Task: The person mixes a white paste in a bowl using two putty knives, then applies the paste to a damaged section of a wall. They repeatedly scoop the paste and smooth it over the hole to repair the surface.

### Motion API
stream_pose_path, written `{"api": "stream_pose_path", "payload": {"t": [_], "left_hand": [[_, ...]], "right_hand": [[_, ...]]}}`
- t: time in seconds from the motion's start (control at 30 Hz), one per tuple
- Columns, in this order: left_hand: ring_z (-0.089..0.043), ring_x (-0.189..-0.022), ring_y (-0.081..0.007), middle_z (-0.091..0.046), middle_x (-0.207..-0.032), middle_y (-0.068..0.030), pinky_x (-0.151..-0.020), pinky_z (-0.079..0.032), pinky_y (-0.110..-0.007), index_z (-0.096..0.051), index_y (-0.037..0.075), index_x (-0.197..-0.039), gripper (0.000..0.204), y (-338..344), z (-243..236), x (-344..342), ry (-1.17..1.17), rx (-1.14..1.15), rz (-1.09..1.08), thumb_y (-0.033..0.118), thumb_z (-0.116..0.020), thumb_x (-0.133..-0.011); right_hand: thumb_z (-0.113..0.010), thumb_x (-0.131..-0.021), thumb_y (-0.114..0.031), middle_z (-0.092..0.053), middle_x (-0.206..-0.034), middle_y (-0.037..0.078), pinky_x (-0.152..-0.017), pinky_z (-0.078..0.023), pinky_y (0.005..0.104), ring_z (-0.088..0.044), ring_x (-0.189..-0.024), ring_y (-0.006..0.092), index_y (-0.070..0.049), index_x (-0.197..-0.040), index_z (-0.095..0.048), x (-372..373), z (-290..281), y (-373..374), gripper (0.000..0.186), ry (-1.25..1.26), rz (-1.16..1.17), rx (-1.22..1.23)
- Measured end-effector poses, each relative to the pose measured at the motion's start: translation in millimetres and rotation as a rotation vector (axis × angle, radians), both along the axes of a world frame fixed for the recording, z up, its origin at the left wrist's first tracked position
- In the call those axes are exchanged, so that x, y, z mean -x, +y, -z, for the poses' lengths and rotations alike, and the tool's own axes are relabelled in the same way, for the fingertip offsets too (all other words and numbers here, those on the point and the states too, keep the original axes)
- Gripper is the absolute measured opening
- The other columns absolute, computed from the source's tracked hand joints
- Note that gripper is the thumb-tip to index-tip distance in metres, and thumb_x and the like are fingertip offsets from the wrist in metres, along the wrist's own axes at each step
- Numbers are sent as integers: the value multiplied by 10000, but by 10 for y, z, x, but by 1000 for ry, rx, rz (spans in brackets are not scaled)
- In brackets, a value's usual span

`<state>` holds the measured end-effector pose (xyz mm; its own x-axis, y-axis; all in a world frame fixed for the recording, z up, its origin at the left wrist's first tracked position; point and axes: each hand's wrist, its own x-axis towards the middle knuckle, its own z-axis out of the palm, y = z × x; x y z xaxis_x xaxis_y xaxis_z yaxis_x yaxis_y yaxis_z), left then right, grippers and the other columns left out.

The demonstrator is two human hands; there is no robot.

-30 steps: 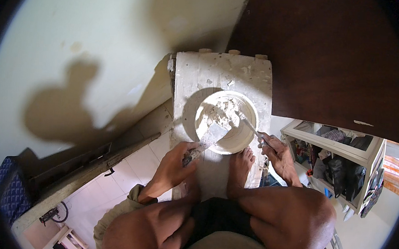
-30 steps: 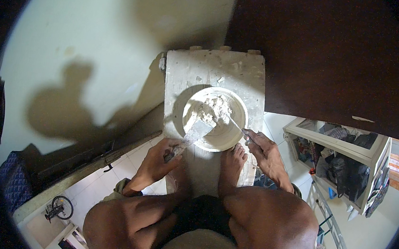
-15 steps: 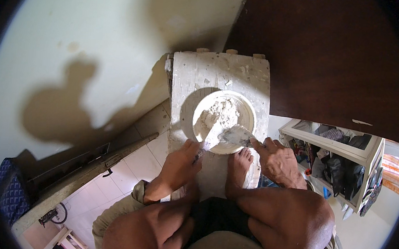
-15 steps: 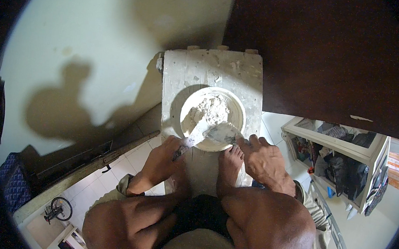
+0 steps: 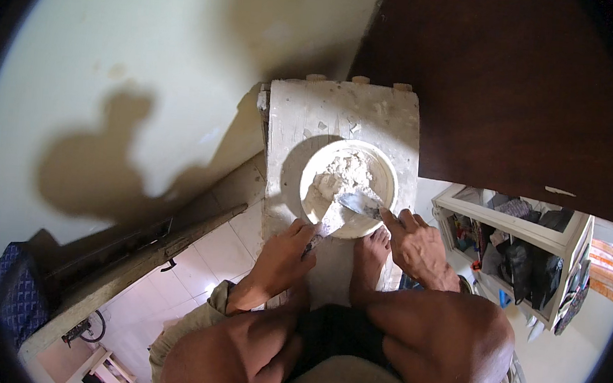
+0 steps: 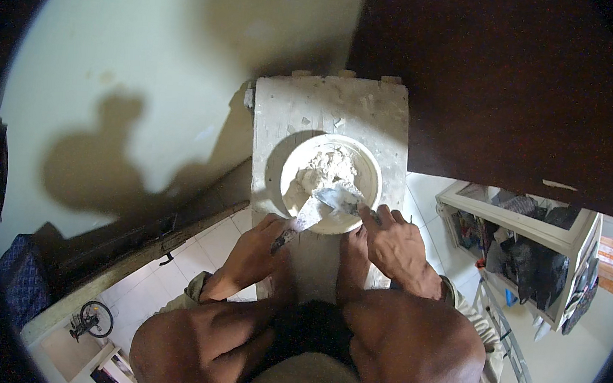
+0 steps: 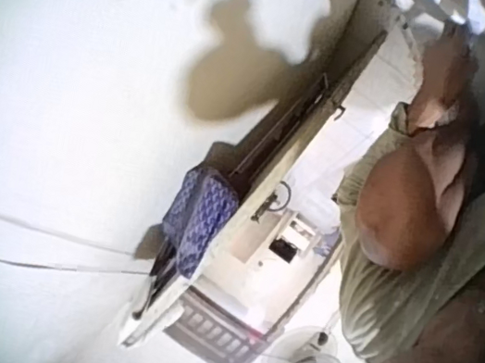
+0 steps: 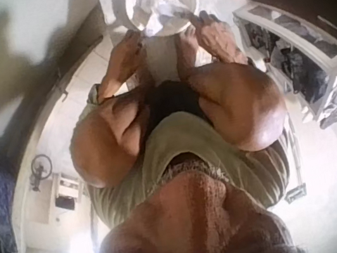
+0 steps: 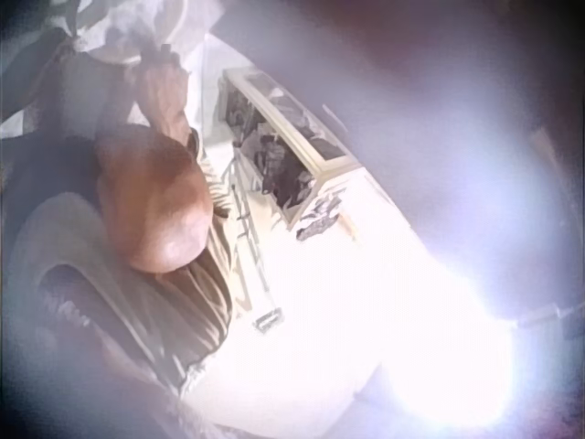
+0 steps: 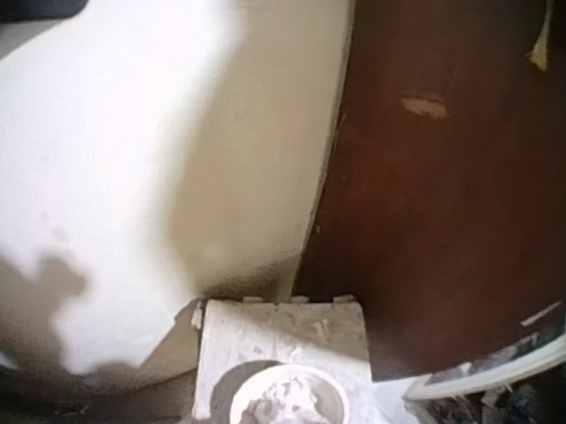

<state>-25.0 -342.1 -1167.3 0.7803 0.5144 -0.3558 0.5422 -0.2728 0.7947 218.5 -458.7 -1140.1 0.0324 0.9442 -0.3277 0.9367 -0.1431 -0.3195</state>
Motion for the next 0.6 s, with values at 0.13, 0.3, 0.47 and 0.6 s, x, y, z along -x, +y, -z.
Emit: {"api": "stream_pose_path", "payload": {"t": [0.13, 0.3, 0.47, 0.6], "left_hand": [[-600, -1019, -396, -572, -1167, -154, -852, -508, -448, -547, 109, -1258, 456, -63, 39, -2, 73, -81, 183, 129, -655, -816], [-597, -960, -407, -574, -1121, -171, -828, -490, -455, -539, 71, -1264, 452, -3, -26, 168, 71, 4, -17, 178, -611, -830], [-631, -1001, -344, -614, -1132, -173, -853, -504, -395, -585, 62, -1243, 438, 112, 69, 176, 0, 70, -110, 168, -670, -827], [-654, -984, -247, -648, -1107, -149, -853, -506, -348, -601, 46, -1230, 425, 112, 60, 180, 15, 203, -197, 172, -701, -836]], "right_hand": [[-680, -798, -159, -601, -970, 151, -665, -574, 388, -671, -867, 310, -55, -1318, -550, -10, 50, 103, 545, -134, -13, 59], [-591, -869, -70, -635, -802, 149, -632, -500, 356, -588, -726, 213, 14, -1281, -581, -91, -95, 146, 421, 241, 234, -38], [-587, -899, -81, -624, -793, 115, -640, -487, 333, -560, -720, 175, 12, -1306, -565, -271, -57, -13, 419, 672, 565, 226], [-583, -922, -90, -615, -786, 88, -646, -477, 314, -537, -715, 145, 11, -1326, -553, -313, 81, -45, 417, 852, 685, 326]]}}
